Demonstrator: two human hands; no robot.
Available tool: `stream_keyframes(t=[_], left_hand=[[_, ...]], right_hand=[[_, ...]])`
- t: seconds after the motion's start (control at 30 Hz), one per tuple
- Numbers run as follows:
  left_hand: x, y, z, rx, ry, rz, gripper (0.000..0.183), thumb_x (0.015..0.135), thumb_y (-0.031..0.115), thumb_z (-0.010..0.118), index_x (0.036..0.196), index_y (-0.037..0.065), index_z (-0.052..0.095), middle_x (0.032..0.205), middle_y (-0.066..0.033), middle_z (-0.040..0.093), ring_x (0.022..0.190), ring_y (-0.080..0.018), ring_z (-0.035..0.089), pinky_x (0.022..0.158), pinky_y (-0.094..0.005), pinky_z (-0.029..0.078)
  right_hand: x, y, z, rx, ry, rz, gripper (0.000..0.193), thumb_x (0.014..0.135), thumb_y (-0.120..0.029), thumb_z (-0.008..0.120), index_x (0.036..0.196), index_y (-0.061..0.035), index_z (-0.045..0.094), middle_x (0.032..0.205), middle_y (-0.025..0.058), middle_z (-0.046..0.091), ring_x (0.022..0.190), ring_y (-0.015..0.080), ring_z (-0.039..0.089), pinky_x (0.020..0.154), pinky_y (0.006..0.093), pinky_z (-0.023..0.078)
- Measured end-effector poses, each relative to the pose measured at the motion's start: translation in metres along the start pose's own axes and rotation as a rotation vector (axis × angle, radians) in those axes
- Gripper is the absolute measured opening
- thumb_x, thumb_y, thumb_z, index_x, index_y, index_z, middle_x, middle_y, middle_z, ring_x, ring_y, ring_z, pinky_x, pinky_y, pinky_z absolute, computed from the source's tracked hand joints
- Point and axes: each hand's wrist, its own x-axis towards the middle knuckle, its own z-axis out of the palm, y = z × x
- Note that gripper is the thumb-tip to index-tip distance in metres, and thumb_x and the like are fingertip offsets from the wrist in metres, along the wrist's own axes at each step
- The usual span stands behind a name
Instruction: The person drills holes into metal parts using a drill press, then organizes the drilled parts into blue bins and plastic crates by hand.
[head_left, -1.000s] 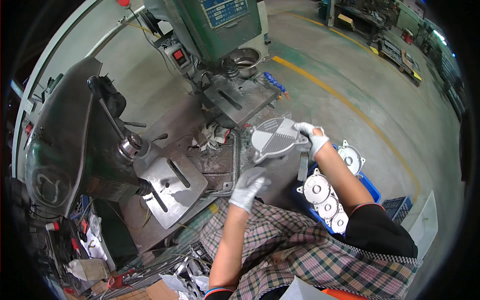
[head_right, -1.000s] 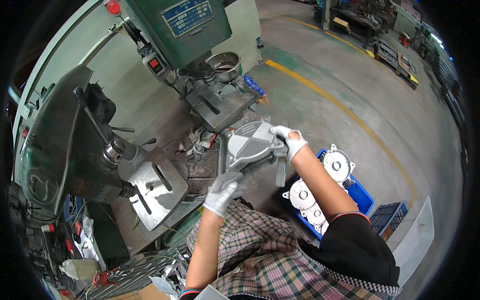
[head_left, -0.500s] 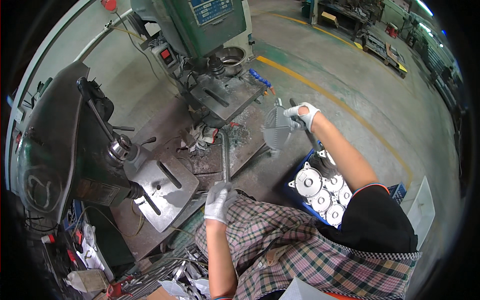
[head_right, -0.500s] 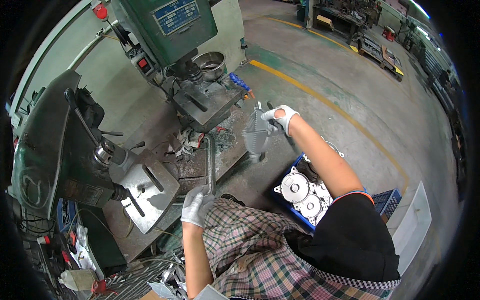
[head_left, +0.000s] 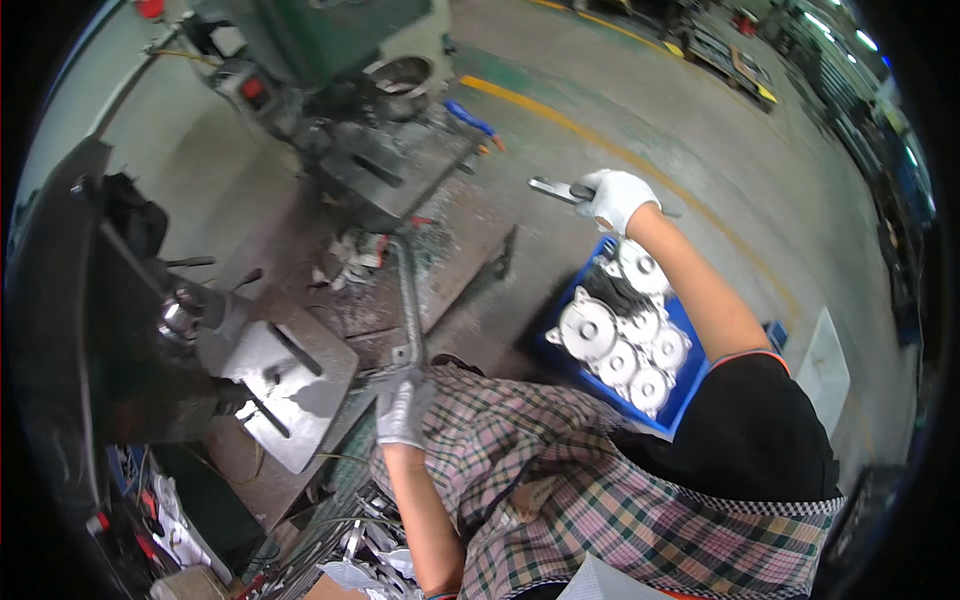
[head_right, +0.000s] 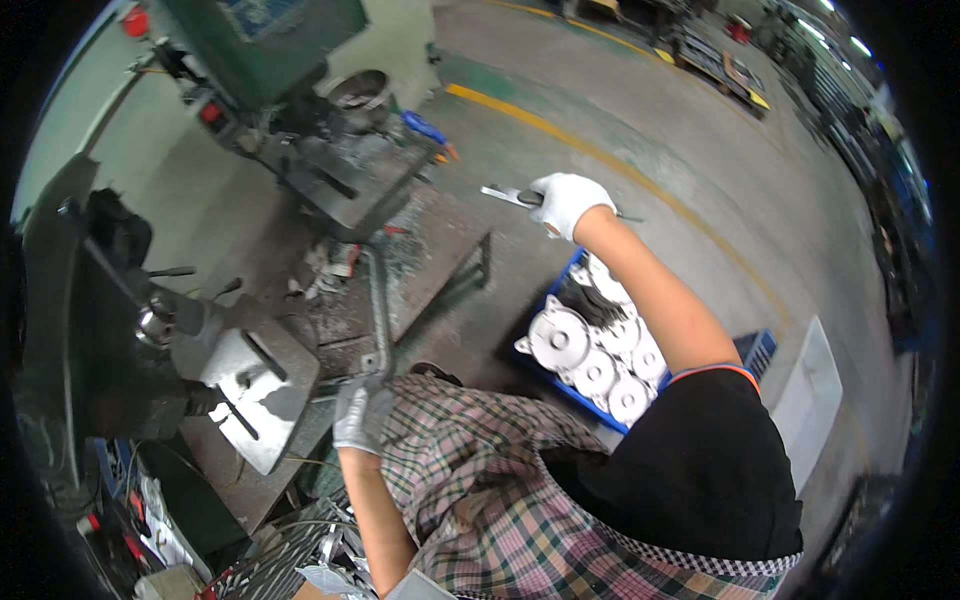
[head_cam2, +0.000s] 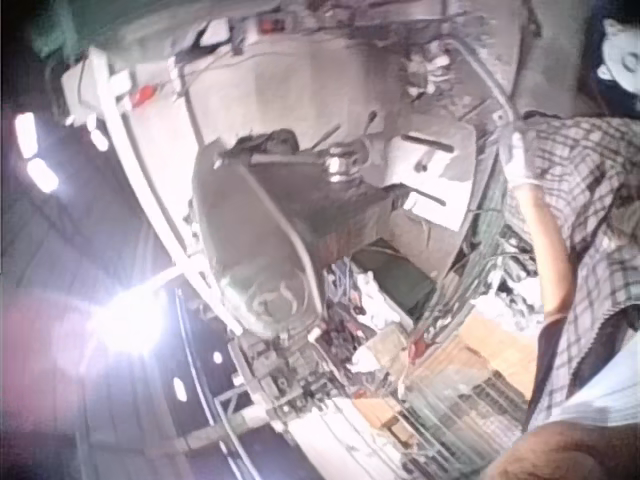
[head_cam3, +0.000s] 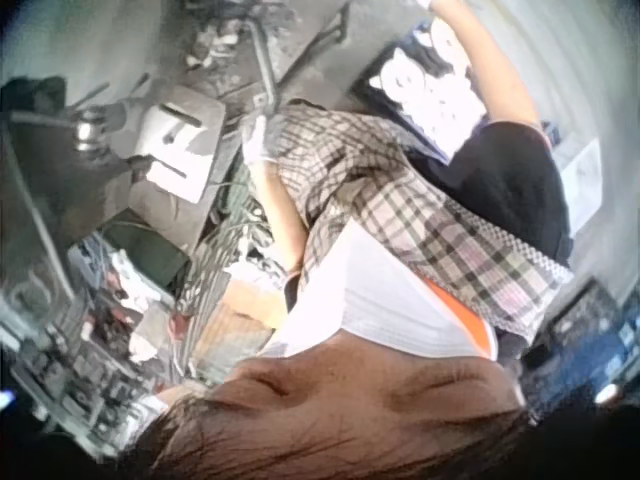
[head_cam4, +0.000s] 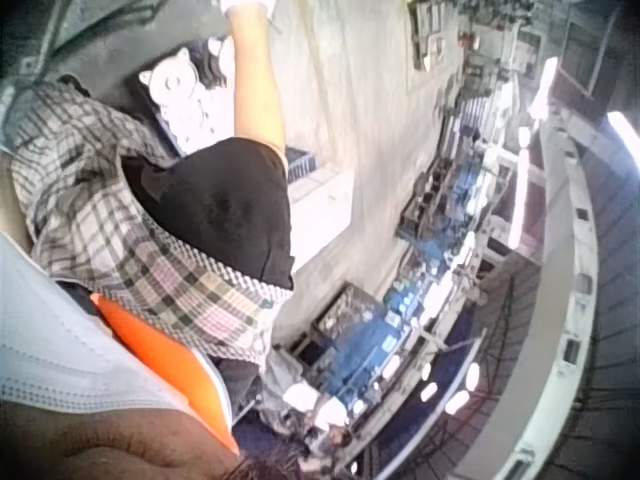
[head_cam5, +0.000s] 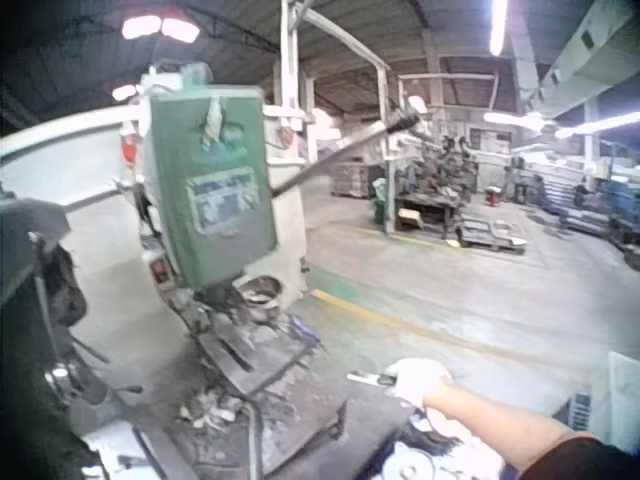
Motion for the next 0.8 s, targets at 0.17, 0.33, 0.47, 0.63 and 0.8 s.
stream_keyframes(t=[0.17,0.33,0.47,0.63,0.8], left_hand=[[0.000,-0.009,-0.003,0.003,0.138,-0.084,0.026,0.086,0.013,0.051,0.111,0.005,0.051,0.102,-0.0102,0.058,0.081,-0.0209,0.059,0.071,-0.0308,0.047],[0.001,-0.021,-0.009,-0.005,0.130,-0.111,0.028,0.086,0.014,0.052,0.112,0.006,0.051,0.102,-0.0083,0.059,0.080,-0.0204,0.059,0.070,-0.0310,0.046],[-0.003,-0.027,-0.021,0.004,0.173,-0.129,0.028,0.085,0.013,0.053,0.113,0.006,0.051,0.100,-0.0091,0.059,0.079,-0.0208,0.059,0.068,-0.0316,0.047],[-0.012,-0.037,-0.037,-0.070,0.205,-0.109,0.029,0.083,0.013,0.056,0.111,0.006,0.050,0.105,-0.0116,0.056,0.085,-0.0260,0.057,0.072,-0.0396,0.046],[-0.028,-0.044,-0.057,-0.108,0.315,-0.146,0.029,0.081,0.011,0.057,0.109,0.005,0.049,0.103,-0.0123,0.057,0.083,-0.0261,0.057,0.074,-0.0403,0.046]], right_hand=[[-0.039,0.048,0.025,-0.097,-0.026,0.109,0.030,0.071,-0.025,0.058,0.098,-0.0133,0.061,0.093,0.0132,0.062,0.083,0.0312,0.059,0.074,0.0385,0.047],[-0.085,0.099,0.102,-0.235,0.073,0.140,0.013,0.073,-0.016,0.053,0.079,-0.0121,0.063,0.079,0.0158,0.062,0.076,0.0301,0.061,0.067,0.0403,0.048],[-0.104,0.110,0.135,-0.229,-0.045,0.206,0.014,0.072,-0.016,0.053,0.082,-0.0123,0.062,0.080,0.0144,0.062,0.076,0.0302,0.061,0.066,0.0406,0.048],[-0.072,0.084,0.089,-0.191,0.251,0.088,0.015,0.074,-0.022,0.054,0.086,-0.0122,0.058,0.079,0.0140,0.058,0.073,0.0323,0.057,0.065,0.0422,0.046],[-0.007,-0.007,-0.038,-0.133,0.774,-0.409,0.016,0.075,-0.020,0.059,0.088,-0.0111,0.059,0.074,0.0122,0.056,0.068,0.0308,0.055,0.062,0.0391,0.045]])
